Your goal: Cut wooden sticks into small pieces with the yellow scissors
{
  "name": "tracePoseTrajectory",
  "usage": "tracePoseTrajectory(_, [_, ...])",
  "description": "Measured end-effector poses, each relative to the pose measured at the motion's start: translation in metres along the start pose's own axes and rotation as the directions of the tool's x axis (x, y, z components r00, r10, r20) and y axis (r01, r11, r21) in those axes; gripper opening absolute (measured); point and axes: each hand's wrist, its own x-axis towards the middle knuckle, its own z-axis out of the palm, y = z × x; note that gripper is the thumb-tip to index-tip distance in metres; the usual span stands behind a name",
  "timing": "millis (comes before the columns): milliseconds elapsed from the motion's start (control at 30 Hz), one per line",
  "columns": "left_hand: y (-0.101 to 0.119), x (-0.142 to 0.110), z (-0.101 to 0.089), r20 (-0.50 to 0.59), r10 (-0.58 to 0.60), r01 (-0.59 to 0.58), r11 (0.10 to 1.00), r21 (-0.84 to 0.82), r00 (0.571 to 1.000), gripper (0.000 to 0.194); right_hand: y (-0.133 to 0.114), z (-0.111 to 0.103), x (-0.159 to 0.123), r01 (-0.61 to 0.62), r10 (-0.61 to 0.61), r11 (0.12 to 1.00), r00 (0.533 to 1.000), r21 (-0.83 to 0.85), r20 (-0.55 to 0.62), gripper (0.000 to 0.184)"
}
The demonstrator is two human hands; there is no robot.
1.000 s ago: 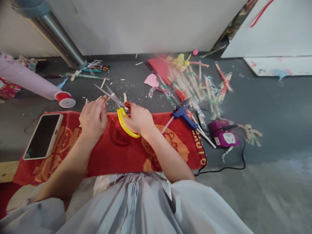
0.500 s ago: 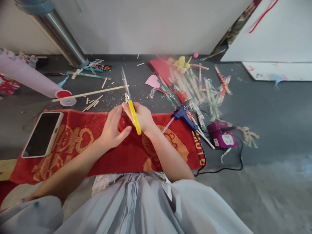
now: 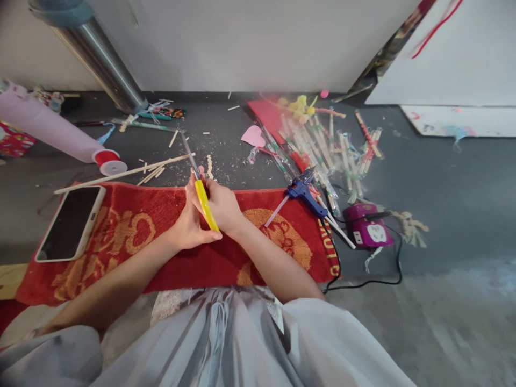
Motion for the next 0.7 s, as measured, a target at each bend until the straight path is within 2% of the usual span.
tracePoseTrajectory(333, [-0.0065,0.0032,0.0056,-0.077,0.009,-0.008,1.0,0.017,0.997,0.121,0.0015,0.0032,0.005,0.009,-0.009,0.999,1.0,-0.037,0.001,0.055])
tracePoseTrajectory(533, [-0.0067,0.0071,0.0045,-0.092,-0.029,0.033,0.999,0.042,0.995,0.117,0.0033,0.0039,0.0095,0.012,-0.01,0.999,1.0,-0.053,0.028,0.053])
tracePoseTrajectory(700, [-0.0065,0.0093,0.0043,-0.119,-0.008,0.017,0.997,0.079,0.993,0.115,0.0045,0.004,0.0106,0.015,-0.014,0.999,1.0,-0.043,0.02,0.054])
